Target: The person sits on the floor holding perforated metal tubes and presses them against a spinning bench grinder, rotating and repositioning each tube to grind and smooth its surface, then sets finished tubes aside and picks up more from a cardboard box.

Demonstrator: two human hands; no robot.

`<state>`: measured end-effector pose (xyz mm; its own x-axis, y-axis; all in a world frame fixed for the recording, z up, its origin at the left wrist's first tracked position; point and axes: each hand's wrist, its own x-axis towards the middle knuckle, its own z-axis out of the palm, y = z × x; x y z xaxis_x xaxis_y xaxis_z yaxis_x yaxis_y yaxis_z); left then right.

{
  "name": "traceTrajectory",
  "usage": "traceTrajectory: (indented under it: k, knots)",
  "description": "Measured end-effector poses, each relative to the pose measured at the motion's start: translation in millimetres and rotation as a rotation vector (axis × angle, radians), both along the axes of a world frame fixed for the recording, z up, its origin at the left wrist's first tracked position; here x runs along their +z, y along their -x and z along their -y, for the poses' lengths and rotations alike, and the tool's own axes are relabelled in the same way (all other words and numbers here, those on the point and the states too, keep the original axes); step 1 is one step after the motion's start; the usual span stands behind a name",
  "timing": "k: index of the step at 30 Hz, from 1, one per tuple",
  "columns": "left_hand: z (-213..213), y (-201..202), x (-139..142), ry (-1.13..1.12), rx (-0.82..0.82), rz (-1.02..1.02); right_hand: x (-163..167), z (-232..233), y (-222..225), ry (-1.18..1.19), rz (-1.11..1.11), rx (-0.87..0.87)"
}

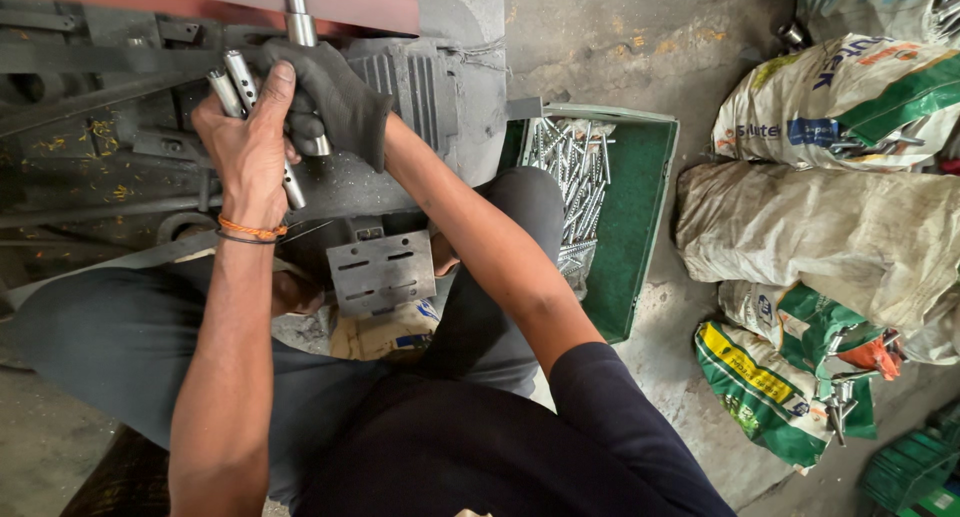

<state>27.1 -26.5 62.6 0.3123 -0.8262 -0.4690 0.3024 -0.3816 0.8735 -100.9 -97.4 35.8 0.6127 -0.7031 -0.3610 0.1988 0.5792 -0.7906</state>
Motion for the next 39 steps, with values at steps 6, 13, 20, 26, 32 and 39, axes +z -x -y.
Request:
traceTrajectory:
  k: [6, 13, 20, 26, 32, 39]
  knots:
    - [1, 1, 5, 0.01, 0.021, -0.004, 4, -3, 1, -0.037, 0.008, -0.01]
    - [2, 1, 7, 0.006, 0.005, 0.006, 5, -1, -2, -0.063, -0.031, -0.034]
    - [0, 1, 1, 0.022, 0.009, -0.002, 5, -1, 2, 0.121, -0.016, 0.023]
    - [-4, -2, -3, -0.021, 0.08, -0.005, 16, -6, -3, 0.009, -0.027, 0.002]
    - [-18, -2, 5, -0.018, 0.072, -0.047, 26, -16, -1, 0.439, -0.148, 0.118]
    - [-38, 4, 21, -0.037, 0.085, -0.063, 21, -30, -3, 0.495, -0.21, 0.166]
